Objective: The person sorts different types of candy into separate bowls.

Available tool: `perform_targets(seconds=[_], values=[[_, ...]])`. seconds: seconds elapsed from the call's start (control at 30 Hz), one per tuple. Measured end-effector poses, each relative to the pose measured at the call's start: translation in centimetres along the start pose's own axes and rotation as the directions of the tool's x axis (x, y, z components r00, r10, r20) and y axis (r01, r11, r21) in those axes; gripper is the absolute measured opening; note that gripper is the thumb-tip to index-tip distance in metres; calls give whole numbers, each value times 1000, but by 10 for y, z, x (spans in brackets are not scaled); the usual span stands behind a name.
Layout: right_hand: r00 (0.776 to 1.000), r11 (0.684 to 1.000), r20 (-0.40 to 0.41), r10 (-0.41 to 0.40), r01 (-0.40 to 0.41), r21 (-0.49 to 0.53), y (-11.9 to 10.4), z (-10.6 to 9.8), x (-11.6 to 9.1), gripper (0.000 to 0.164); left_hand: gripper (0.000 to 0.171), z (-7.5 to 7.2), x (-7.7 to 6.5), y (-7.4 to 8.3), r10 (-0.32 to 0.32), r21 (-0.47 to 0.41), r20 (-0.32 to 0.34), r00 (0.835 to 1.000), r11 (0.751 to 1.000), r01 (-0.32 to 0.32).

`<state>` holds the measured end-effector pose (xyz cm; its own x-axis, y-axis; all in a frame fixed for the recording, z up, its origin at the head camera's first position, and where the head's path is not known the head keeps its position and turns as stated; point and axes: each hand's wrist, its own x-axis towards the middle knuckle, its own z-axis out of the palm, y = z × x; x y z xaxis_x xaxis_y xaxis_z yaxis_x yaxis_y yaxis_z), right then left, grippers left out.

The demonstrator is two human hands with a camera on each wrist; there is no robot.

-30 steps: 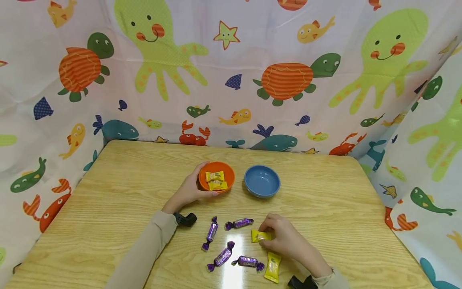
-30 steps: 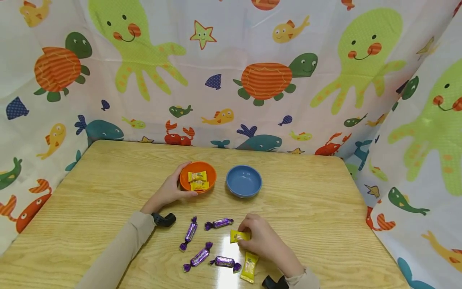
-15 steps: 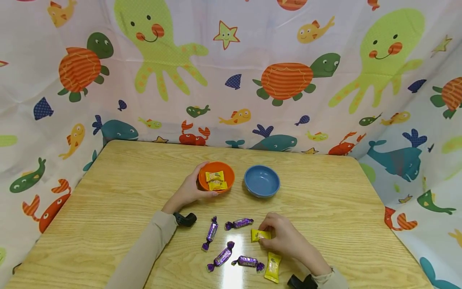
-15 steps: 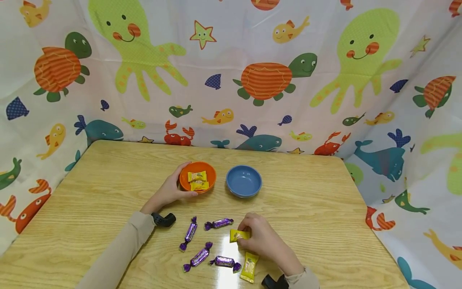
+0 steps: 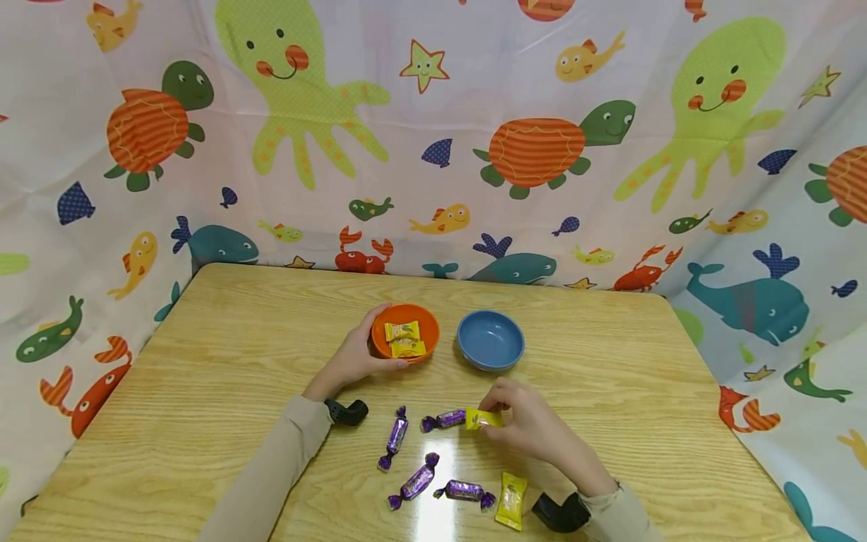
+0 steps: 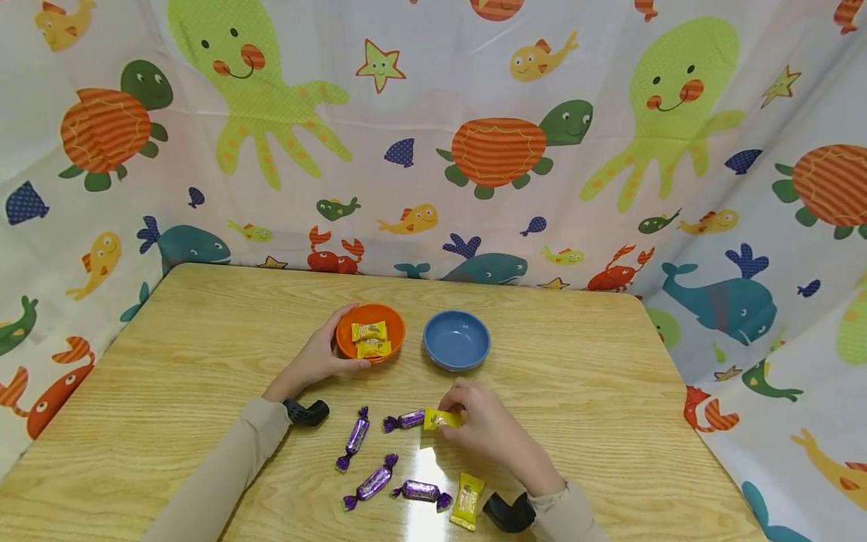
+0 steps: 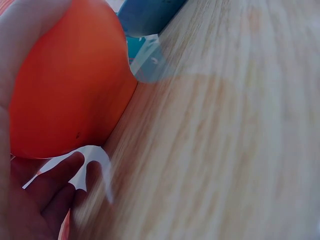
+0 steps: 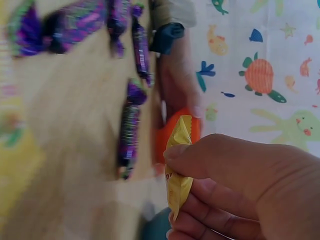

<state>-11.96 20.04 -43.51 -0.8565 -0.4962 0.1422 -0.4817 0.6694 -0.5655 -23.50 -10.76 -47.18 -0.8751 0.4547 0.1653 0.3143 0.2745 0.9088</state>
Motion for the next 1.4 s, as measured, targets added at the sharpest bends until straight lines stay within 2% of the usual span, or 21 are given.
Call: perform_targets(seconds=[0.27,0.47,0.73,0.97,1.1,1.23,1.4], values=[[997,998,-33,-69,68,-4,-10,-12,25,16,109,5,11,-36,4,-7,-16,1000,1000,-4],[992,994,-65,-108,107,-8,-18,-19,52,16,109,5,11,-41,13,-4,-33,999,1000,-13],[993,994,-53,-109,108,-30,-28,-23,95,15,109,5,11,-42,16,10,-35,999,1000,-16],[995,994,-6,-102,102,-37,-23,-5,133,15,109,6,11,-41,12,13,-32,999,1000,-12],[995,993,37,-88,90,-76,-16,11,151,16,108,6,12,-41,11,9,-28,1000,1000,-11],[994,989,69,-86,94,-117,-12,24,161,15,106,6,12,-42,3,-3,-31,1000,1000,-3],[992,988,90,-85,95,-119,-11,32,166,11,107,4,13,-40,-17,-1,-24,1000,1000,17]])
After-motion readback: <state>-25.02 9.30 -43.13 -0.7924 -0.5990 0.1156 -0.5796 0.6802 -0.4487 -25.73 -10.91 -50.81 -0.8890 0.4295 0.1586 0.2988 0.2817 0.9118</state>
